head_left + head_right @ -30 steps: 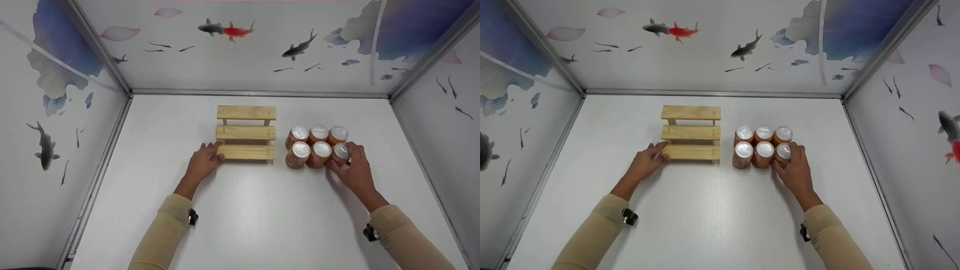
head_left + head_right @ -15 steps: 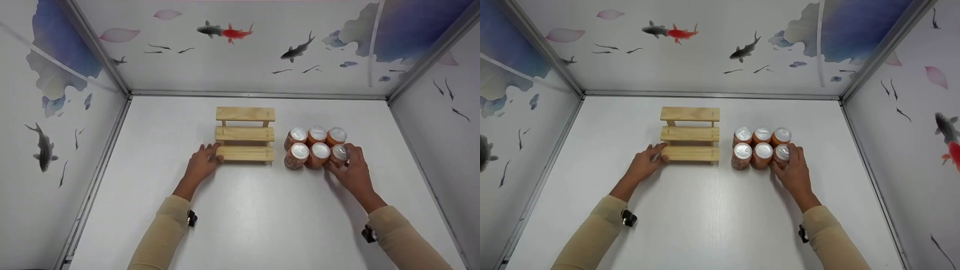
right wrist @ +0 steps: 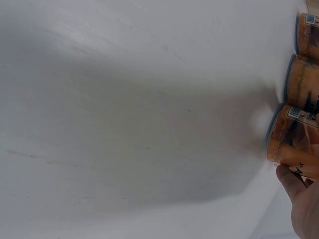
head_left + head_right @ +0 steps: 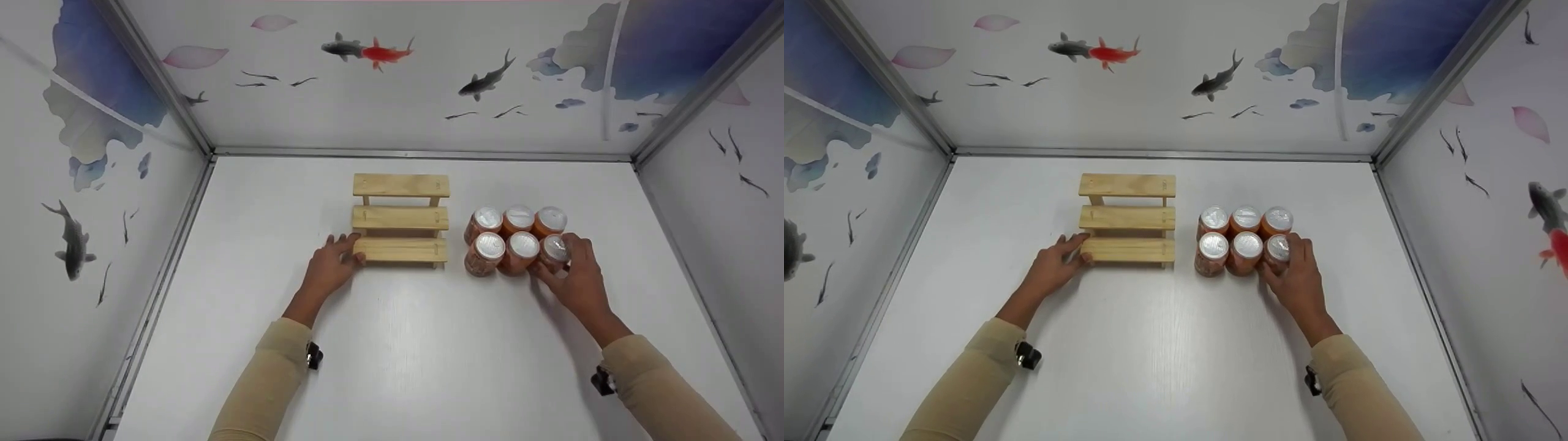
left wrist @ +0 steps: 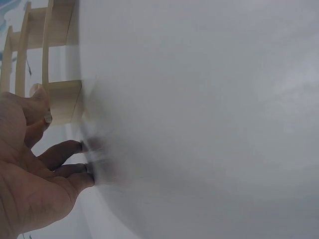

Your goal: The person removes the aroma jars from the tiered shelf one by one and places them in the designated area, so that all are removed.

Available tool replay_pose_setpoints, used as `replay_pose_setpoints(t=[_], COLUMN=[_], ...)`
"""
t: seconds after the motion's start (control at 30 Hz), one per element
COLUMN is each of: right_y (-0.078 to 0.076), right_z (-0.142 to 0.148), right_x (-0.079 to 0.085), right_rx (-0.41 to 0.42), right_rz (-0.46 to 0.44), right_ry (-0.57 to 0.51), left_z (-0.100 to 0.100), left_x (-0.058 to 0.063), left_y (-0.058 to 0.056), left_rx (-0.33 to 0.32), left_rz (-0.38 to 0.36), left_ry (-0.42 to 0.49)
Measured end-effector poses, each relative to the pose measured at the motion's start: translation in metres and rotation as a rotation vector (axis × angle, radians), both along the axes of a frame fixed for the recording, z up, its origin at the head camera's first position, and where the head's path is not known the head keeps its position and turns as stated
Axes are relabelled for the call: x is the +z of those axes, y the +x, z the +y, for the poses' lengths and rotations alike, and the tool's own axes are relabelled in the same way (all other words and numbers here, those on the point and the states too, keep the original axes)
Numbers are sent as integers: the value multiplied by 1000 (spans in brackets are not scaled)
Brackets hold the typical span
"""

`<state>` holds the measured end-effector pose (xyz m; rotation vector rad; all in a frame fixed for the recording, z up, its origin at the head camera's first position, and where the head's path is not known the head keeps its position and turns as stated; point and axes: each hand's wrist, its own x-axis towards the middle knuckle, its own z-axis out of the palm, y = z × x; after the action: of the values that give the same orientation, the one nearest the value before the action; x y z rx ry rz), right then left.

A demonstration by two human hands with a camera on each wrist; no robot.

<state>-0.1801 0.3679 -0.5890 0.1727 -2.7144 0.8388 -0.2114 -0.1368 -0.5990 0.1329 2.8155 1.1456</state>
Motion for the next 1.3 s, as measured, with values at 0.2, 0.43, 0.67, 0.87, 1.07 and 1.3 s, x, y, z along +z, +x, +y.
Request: replay_pose_setpoints(t=[0.2, 0.43, 0.67, 0.87, 1.07, 1.3], right_y=[0, 1, 0, 0, -1, 0], right_z=[-1, -2, -1, 0, 0, -2], right_x=[1, 2, 1, 2, 3, 4], right_rx=[-7, -14, -24, -6, -4, -18], right_rz=[-10, -57, -84, -27, -47, -65], right_ry=[-23, -46, -54, -40, -45, -36], left_z=[1, 0, 0, 0, -2, -3], left_x=[0, -1, 1, 3, 2, 1], left_y=[-1, -1, 0, -2, -2, -1], left_rx=[3, 5, 6, -8, -22, -29], left_rz=[-10, -20, -35, -34, -40, -41], left_ry=[-35, -40, -41, -69, -88, -83])
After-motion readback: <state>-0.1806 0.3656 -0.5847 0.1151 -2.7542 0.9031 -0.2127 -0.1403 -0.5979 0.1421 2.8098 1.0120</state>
